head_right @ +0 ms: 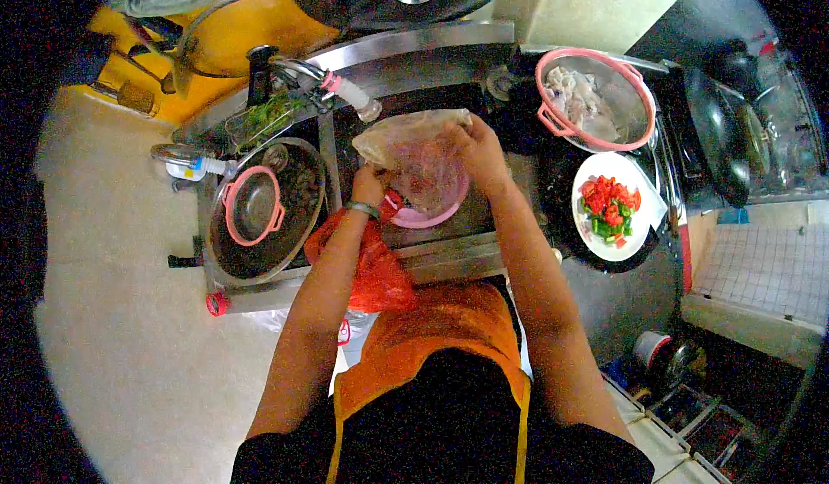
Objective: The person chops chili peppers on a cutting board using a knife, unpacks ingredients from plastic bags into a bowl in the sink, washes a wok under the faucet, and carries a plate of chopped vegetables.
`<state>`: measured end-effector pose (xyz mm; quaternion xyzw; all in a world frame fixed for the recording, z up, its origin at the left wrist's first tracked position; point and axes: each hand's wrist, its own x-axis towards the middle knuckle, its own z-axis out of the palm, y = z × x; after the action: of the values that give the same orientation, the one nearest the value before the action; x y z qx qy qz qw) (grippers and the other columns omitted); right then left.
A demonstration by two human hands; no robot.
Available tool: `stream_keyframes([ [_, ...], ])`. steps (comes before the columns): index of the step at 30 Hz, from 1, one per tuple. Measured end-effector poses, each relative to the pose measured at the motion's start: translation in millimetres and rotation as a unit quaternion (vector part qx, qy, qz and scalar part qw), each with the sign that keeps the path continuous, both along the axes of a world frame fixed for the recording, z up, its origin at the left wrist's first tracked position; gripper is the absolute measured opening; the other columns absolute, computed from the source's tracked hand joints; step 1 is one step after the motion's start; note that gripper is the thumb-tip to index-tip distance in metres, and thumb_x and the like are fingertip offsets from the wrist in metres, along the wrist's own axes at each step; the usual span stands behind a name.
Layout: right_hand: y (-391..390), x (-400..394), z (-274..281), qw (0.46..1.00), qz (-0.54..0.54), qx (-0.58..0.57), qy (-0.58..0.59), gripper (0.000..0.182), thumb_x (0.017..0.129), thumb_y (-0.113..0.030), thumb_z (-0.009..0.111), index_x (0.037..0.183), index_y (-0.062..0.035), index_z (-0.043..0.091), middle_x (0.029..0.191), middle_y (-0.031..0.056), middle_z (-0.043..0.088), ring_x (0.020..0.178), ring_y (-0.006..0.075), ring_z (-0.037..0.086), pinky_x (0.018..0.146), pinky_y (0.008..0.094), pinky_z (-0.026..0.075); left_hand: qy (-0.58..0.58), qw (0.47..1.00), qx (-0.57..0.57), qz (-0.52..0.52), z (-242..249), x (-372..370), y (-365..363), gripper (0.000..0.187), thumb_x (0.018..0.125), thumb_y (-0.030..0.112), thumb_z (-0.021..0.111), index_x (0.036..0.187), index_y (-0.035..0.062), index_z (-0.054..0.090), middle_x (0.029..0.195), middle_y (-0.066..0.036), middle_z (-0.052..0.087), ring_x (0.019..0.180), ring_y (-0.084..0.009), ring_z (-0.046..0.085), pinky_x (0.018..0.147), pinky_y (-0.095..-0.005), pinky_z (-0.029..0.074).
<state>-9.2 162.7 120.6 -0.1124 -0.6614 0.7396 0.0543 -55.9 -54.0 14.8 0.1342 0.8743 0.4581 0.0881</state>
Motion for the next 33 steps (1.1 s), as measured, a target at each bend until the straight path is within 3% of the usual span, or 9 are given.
stream_keyframes([
  [9, 12, -12, -7, 0.998, -0.018, 0.046, 0.029, 0.025, 0.089, -0.017, 0.058, 0.107, 0.0007, 0.057, 0.096, 0.0055, 0.063, 0.087, 0.0134, 0.058, 0.076, 0.0270, 0.048, -0.052, 0.998, 0.016, -0.036, 7, -5, -2, 0.039, 0.079, 0.018, 0.065, 0.114, 0.0028, 0.057, 0.102, -0.017, 0.065, 0.096, -0.0311, 0.062, 0.082, -0.0363, 0.049],
  [12, 9, -12, 4, 0.997, -0.020, 0.055, 0.056, 0.023, 0.090, -0.018, 0.057, 0.105, 0.0000, 0.056, 0.095, 0.0043, 0.061, 0.086, 0.0115, 0.057, 0.076, 0.0255, 0.046, -0.075, 0.983, 0.166, -0.017, -29, -11, 0, 0.034, 0.078, 0.008, 0.066, 0.109, -0.0020, 0.057, 0.095, -0.016, 0.066, 0.086, -0.0282, 0.063, 0.077, -0.0348, 0.049],
  [16, 7, -12, 7, 0.992, -0.013, 0.106, 0.068, 0.019, 0.091, -0.018, 0.057, 0.101, -0.0015, 0.056, 0.092, 0.0010, 0.059, 0.084, 0.0077, 0.052, 0.074, 0.0235, 0.044, 0.105, 0.990, -0.004, -0.095, -44, -24, -3, 0.039, 0.074, 0.004, 0.067, 0.111, -0.0004, 0.056, 0.096, -0.015, 0.064, 0.087, -0.0304, 0.062, 0.078, -0.0353, 0.048],
  [23, 14, -6, 21, 0.985, -0.052, 0.149, 0.072, 0.024, 0.089, -0.015, 0.059, 0.106, 0.0025, 0.055, 0.094, 0.0045, 0.061, 0.085, 0.0108, 0.055, 0.075, 0.0256, 0.045, 0.037, 0.999, -0.017, -0.009, -34, -24, -4, 0.035, 0.071, 0.000, 0.061, 0.107, 0.0015, 0.058, 0.099, -0.019, 0.062, 0.091, -0.0362, 0.060, 0.078, -0.0396, 0.047],
  [26, 11, -13, 3, 0.942, 0.058, 0.322, 0.078, 0.023, 0.090, -0.012, 0.056, 0.106, 0.0033, 0.055, 0.096, 0.0069, 0.062, 0.084, 0.0138, 0.058, 0.076, 0.0267, 0.046, 0.004, 0.999, -0.013, 0.039, -25, -9, -6, 0.026, 0.075, 0.006, 0.059, 0.101, 0.0011, 0.061, 0.097, -0.020, 0.063, 0.091, -0.0371, 0.060, 0.077, -0.0404, 0.047],
  [27, 8, -4, 6, 0.906, 0.027, 0.419, -0.064, 0.018, 0.089, -0.007, 0.053, 0.104, 0.0035, 0.056, 0.093, 0.0098, 0.063, 0.084, 0.0163, 0.060, 0.075, 0.0282, 0.047, 0.014, 0.998, -0.028, 0.053, -18, -15, 0, 0.024, 0.076, 0.008, 0.058, 0.099, 0.0011, 0.061, 0.097, -0.020, 0.063, 0.091, -0.0372, 0.060, 0.077, -0.0404, 0.047],
  [30, 17, -3, -14, 0.982, -0.047, 0.175, 0.047, 0.027, 0.086, -0.015, 0.060, 0.105, 0.0017, 0.055, 0.092, 0.0178, 0.065, 0.084, 0.0211, 0.063, 0.073, 0.0333, 0.050, 0.045, 0.985, -0.142, -0.088, -41, -24, -13, 0.025, 0.079, 0.011, 0.054, 0.101, 0.0015, 0.063, 0.098, -0.021, 0.064, 0.091, -0.0354, 0.061, 0.079, -0.0399, 0.047],
  [31, 11, -1, -22, 0.988, 0.020, 0.152, 0.035, 0.027, 0.086, -0.017, 0.060, 0.104, 0.0024, 0.055, 0.090, 0.0190, 0.065, 0.082, 0.0222, 0.063, 0.072, 0.0349, 0.049, -0.086, 0.995, -0.047, -0.036, -38, -16, -11, 0.028, 0.078, 0.009, 0.054, 0.104, 0.0020, 0.062, 0.100, -0.021, 0.063, 0.093, -0.0346, 0.061, 0.080, -0.0390, 0.047],
  [33, 19, -3, -27, 0.969, -0.042, 0.243, 0.018, 0.027, 0.086, -0.020, 0.061, 0.102, 0.0017, 0.056, 0.088, 0.0193, 0.064, 0.081, 0.0216, 0.063, 0.071, 0.0353, 0.049, -0.021, 0.999, -0.039, -0.005, -36, -20, -11, 0.029, 0.079, 0.009, 0.054, 0.106, 0.0025, 0.062, 0.099, -0.021, 0.063, 0.093, -0.0347, 0.061, 0.080, -0.0388, 0.047],
])
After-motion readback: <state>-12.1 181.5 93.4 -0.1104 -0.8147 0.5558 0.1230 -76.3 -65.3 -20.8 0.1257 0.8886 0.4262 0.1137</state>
